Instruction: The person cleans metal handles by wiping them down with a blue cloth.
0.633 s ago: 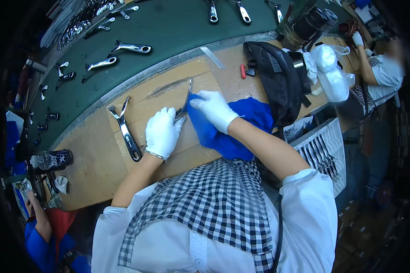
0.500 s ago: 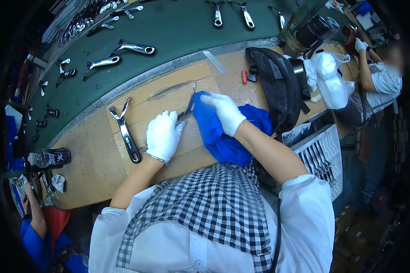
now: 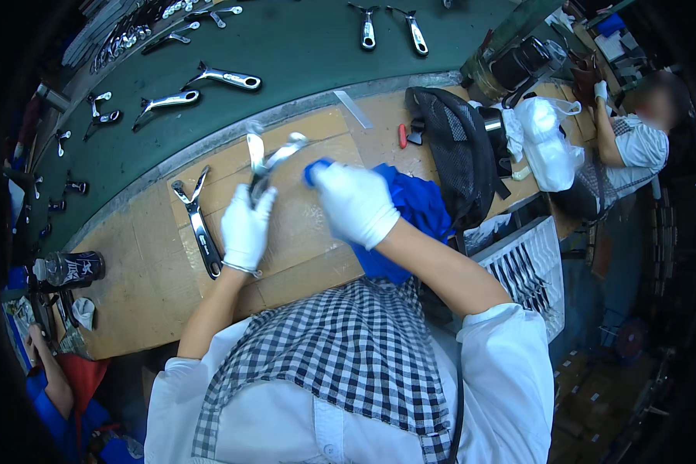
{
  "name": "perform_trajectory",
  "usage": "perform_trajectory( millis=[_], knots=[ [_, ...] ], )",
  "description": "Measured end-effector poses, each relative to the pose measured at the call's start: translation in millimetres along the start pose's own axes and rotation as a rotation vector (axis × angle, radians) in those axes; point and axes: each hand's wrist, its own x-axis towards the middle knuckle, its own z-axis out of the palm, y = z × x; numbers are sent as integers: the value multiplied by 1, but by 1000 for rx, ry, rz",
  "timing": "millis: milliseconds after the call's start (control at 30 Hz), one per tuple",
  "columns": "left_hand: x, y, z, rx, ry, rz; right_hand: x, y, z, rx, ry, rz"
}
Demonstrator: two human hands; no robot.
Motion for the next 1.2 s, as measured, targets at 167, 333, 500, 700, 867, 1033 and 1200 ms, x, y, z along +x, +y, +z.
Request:
perform_trajectory(
  millis=[167,333,500,700,867,1033,1200],
  knots=[
    [4,-7,1,-56,13,-52,-6,10,20,-84,-297,-176],
    [4,-5,-4,-47,-45,-60,13,34,-16,-192,215,72],
    [48,5,3,-456,-254,-20,-41,11,7,-126,-276,-118],
    [204,45,2,-873,156,213,-38,1,16,-97,-197,-130],
    [176,92,48,-136,21,617,-42,9,14,-81,-205,-58],
    [144,110,79,157,-267,614,-41,12,9,-31,-214,-79],
    [170,117,91,108,-365,539,-43,13,7,-29,-234,-84]
  ],
)
